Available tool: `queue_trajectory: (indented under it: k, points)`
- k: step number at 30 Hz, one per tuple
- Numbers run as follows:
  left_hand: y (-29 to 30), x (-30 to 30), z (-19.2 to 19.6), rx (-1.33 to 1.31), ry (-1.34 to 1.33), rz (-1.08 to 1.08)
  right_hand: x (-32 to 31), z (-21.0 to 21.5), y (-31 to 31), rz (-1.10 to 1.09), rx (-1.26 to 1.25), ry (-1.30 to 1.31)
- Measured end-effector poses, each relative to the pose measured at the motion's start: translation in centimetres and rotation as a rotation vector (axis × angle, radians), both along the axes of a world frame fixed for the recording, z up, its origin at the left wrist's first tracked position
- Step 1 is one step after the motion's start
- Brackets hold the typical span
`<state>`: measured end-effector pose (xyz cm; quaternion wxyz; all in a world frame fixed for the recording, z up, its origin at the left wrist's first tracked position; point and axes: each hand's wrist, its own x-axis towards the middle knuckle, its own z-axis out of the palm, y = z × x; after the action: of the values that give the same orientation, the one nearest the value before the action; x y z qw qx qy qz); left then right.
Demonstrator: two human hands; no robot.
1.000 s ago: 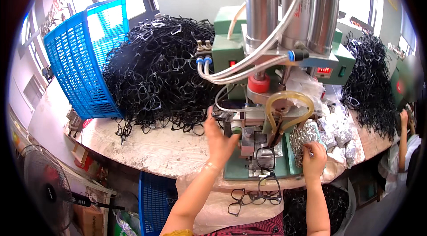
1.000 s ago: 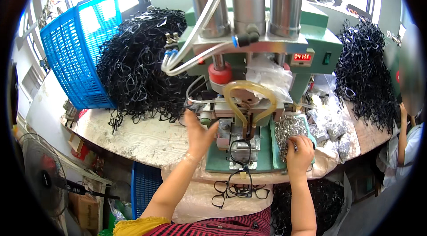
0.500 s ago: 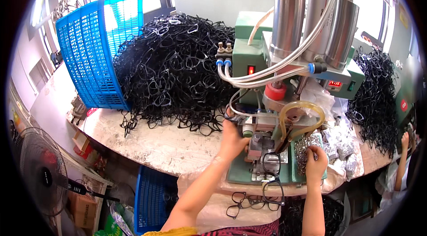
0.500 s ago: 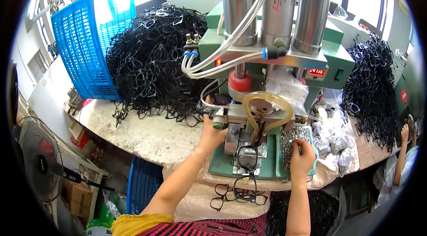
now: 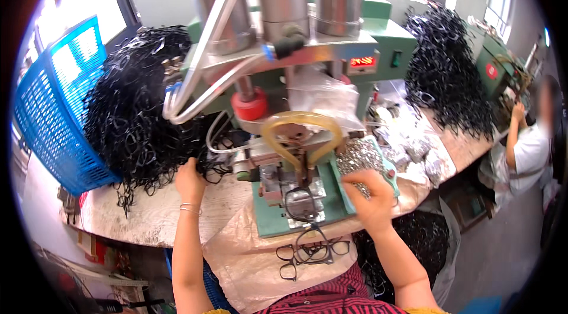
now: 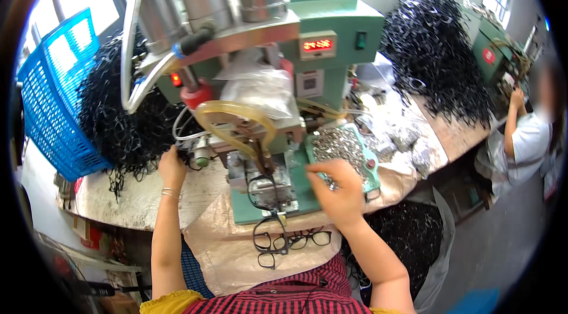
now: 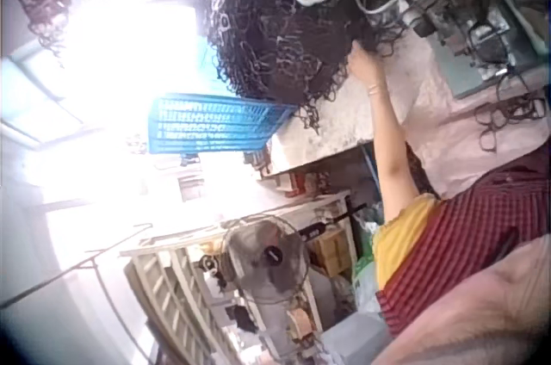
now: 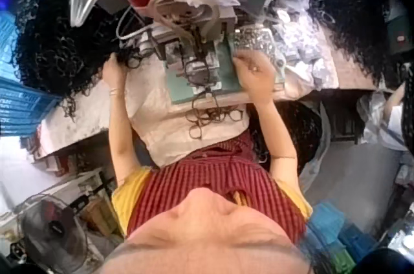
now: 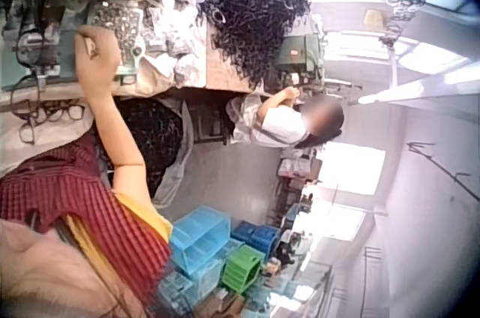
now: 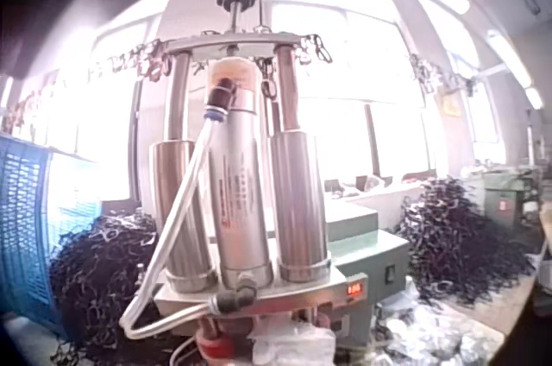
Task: The person assembles eyeglasses by placing frames into a machine, inserting small metal components, and pressing a lever to secure them. The person repeatedly handles frames and components, placing finished glasses on the table.
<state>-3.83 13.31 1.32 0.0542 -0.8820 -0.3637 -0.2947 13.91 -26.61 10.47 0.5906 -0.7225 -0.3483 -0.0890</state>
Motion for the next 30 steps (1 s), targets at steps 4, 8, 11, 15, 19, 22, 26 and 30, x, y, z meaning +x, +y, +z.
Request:
queue_trajectory:
  k: [4, 8, 11, 15, 19, 22, 26, 30]
  points:
    - [-1.2, 0.0, -0.7, -0.283, -0.317, -0.072, -0.3, 0.4, 4.2, 0.093, 0.123, 0.008]
    - [-8.7, -2.1, 4.3, -0.831, -0.680, -0.145, -1.3, -0.5, 5.2, 0.156, 0.201, 0.244]
    - [-17.9, 0.4, 12.1, -0.742, -1.373, -0.902, -2.0, -0.2, 5.3, 0.275, 0.284, 0.431]
    - [-18.9, 3.4, 15.6, -0.173, -0.799, -0.932, -2.6, 0.3, 5.6, 0.353, 0.373, 0.574]
    - [-18.5, 3.1, 15.1, -0.435, -1.006, -1.019, -3.2, 1.3, 6.0, 0.325, 0.347, 0.655]
    - [-18.9, 3.1, 15.4, -0.422, -0.957, -1.022, -3.4, 1.0, 5.6, 0.351, 0.423, 0.657]
    - [-19.3, 3.0, 15.8, -0.415, -0.937, -1.041, -3.5, 1.5, 5.3, 0.381, 0.439, 0.749]
    - [-20.4, 1.6, 14.6, -0.370, -0.738, -1.100, -4.7, 3.2, 3.2, 0.360, 0.300, 0.511]
